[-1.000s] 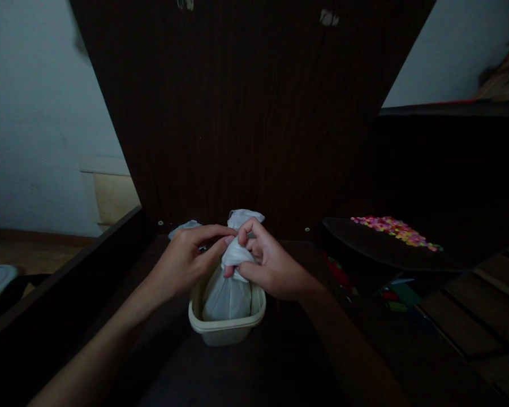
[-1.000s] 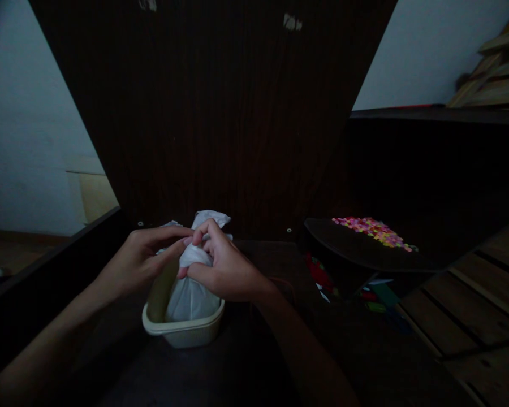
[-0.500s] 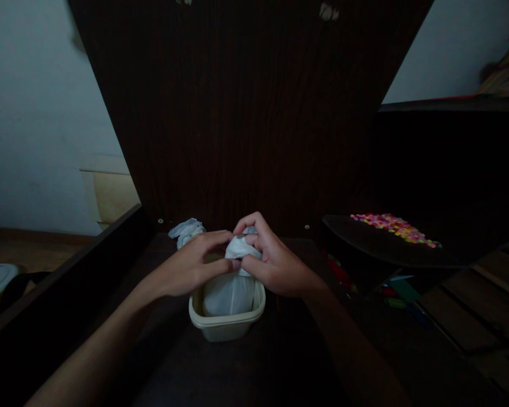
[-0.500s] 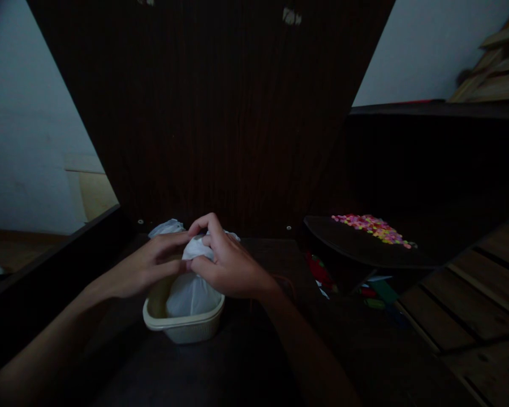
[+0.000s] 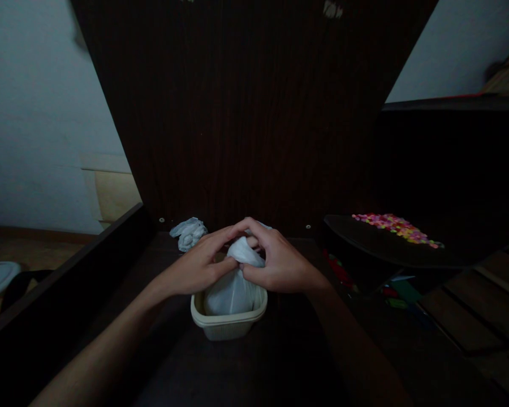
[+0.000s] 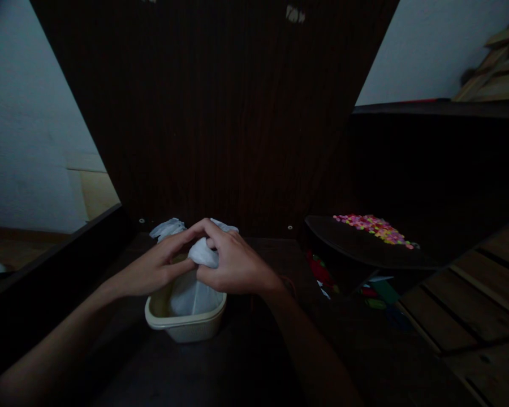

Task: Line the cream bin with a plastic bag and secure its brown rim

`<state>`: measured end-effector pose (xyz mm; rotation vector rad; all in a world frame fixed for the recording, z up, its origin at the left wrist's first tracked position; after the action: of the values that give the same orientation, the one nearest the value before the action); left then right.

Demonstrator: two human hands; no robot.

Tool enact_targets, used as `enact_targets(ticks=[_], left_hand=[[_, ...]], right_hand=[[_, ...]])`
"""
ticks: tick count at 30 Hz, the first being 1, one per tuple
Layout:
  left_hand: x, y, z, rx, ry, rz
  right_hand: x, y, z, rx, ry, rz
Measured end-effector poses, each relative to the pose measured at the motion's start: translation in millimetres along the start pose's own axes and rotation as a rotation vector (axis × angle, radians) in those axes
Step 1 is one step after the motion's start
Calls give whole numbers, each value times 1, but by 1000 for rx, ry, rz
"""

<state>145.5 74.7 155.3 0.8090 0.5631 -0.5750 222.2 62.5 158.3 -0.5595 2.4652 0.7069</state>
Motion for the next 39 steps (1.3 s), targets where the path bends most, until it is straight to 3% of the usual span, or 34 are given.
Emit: enact_targets(ticks=[6, 11, 19, 28, 34, 39], left_hand=[[-2, -2, -20, -132, -26, 37], [-10, -3, -25, -195, -100, 129], [-27, -5, -22, -174, 34, 293], [-30, -7, -21, -170, -84, 347], [-38, -12, -16, -146, 125, 422], [-36, -14, -13, -120, 93, 436]], right_hand=[[-14, -5, -3, -17, 36, 50], [-28, -5, -8, -68, -173, 198], [-20, 2, -3, -57, -196, 262], [-15, 0, 1, -62, -101, 298], [-1, -1, -6, -58, -160, 265], [-12, -4, -7, -88, -233, 398]])
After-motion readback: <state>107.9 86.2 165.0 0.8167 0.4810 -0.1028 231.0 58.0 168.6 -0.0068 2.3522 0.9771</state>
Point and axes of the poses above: each hand's wrist, its own y-axis towards the middle knuckle, its own x-axis out of the palm, z = x × y, the point moved 10 cm from there along y, towards the middle knuckle, and after that the axes turned 5 degrees about y, right-handed, at the moved point
